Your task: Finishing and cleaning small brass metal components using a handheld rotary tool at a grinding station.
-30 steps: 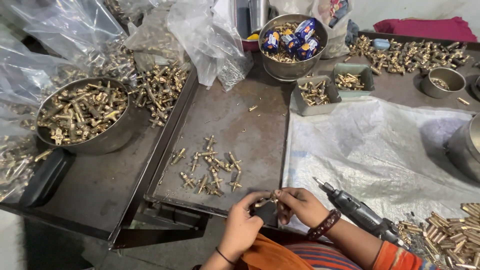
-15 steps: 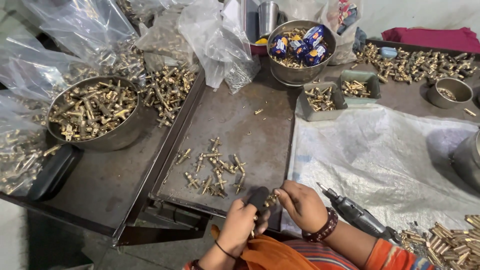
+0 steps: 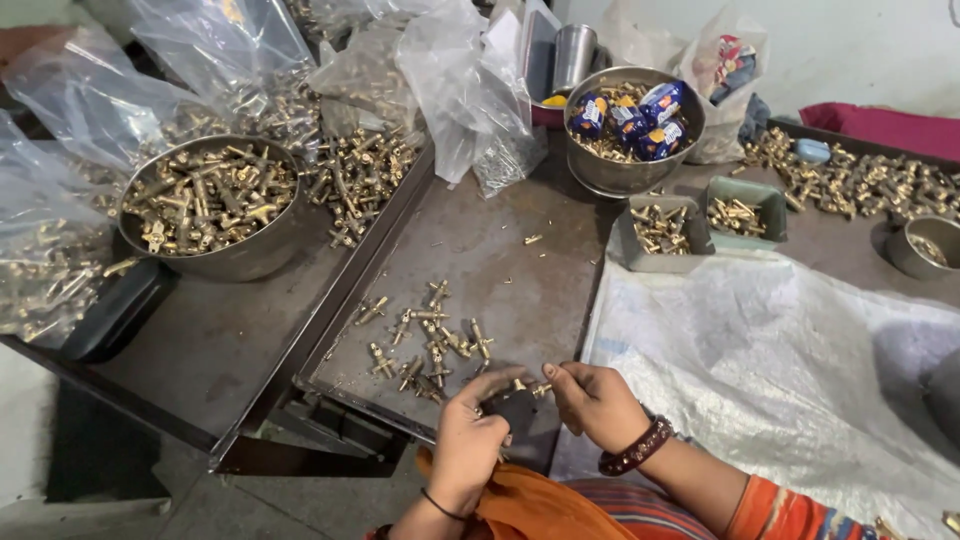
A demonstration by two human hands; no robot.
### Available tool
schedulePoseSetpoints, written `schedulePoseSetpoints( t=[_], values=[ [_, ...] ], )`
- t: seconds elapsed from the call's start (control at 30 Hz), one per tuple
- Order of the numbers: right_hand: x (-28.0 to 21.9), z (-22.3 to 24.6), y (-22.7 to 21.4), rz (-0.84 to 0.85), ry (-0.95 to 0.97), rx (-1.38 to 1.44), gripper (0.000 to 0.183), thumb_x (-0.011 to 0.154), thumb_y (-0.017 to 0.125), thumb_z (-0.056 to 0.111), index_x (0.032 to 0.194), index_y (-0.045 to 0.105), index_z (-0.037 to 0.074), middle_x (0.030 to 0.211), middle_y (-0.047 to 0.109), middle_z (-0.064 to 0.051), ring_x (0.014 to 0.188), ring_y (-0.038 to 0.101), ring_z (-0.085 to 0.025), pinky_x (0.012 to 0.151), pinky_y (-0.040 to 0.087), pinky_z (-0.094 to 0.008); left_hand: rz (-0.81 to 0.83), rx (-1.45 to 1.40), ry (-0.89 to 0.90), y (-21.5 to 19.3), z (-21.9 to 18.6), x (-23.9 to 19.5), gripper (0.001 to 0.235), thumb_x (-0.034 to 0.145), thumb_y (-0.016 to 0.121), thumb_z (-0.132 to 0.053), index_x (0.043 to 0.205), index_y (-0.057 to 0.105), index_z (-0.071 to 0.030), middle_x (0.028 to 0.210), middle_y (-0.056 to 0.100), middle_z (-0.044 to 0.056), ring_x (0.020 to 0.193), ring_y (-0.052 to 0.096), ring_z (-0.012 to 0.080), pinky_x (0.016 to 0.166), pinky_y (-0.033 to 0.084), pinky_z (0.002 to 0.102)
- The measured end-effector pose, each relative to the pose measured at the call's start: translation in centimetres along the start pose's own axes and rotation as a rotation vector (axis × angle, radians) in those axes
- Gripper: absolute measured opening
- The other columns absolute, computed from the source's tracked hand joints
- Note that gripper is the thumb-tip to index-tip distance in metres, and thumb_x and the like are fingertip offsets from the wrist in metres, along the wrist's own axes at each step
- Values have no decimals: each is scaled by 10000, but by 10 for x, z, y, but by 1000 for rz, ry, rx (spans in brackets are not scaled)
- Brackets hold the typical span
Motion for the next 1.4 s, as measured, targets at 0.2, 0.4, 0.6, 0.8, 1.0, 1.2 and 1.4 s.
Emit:
schedulePoseSetpoints(
  t=[0.2,0.4,0.6,0.8,1.0,1.2,1.4],
  values=[
    [5,8,3,283,-216,144,457,1051,498,353,765,616,17,630,599,-1,568,608,-102,581,536,-271,-14,-238,35,-28,12,18,384,866,494,18,1177,715,63,819,701,109,579,585,136,508,462,260],
    [46,20,43,30,-549,-682,402,856,745,260,1196,643,71,1188,654,-144,1048,645,-327,865,546,-433,-56,-652,-19,-100,7,52,254,978,549,-208,1042,654,15,780,652,86,681,618,203,554,482,324],
    [82,-12,96,145,-616,-1057,695,859,750,244,1514,529,164,1606,291,-143,1423,290,-474,1081,381,-577,-30,-520,-144,-104,-72,78,320,976,508,-296,1043,666,-26,823,679,86,711,670,240,565,513,333],
    [78,-32,104,-76,-593,-1059,362,893,659,192,1247,658,115,1484,493,-50,1330,475,-313,1029,507,-396,-34,-355,-232,-141,-59,86,281,925,554,-217,1061,691,-14,773,683,77,677,699,248,494,504,329],
    [63,-8,98,-289,-677,-1101,273,757,661,143,1025,714,126,1372,552,-83,1257,512,-313,959,530,-412,101,-219,-239,-149,-37,100,235,875,595,-42,1080,698,8,721,635,77,630,686,221,434,462,303],
    [68,-33,78,-273,-294,-857,305,814,747,251,1103,734,155,1114,658,-56,1130,583,-286,894,549,-413,218,45,-308,-128,-31,115,194,905,638,-42,1052,731,45,739,724,104,584,639,133,471,444,253],
    [42,11,55,-370,-53,-201,152,802,777,69,951,767,93,961,780,-11,906,780,-143,759,609,-300,418,324,-337,-102,-9,116,309,881,612,-43,1167,724,-75,667,718,83,477,561,101,438,391,233]
  ],
)
Point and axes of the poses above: each hand's wrist, its own x-axis towards the middle knuckle, its own y-axis out of the palm, z = x × y, the point moved 2 cm from there along x, towards the middle knuckle
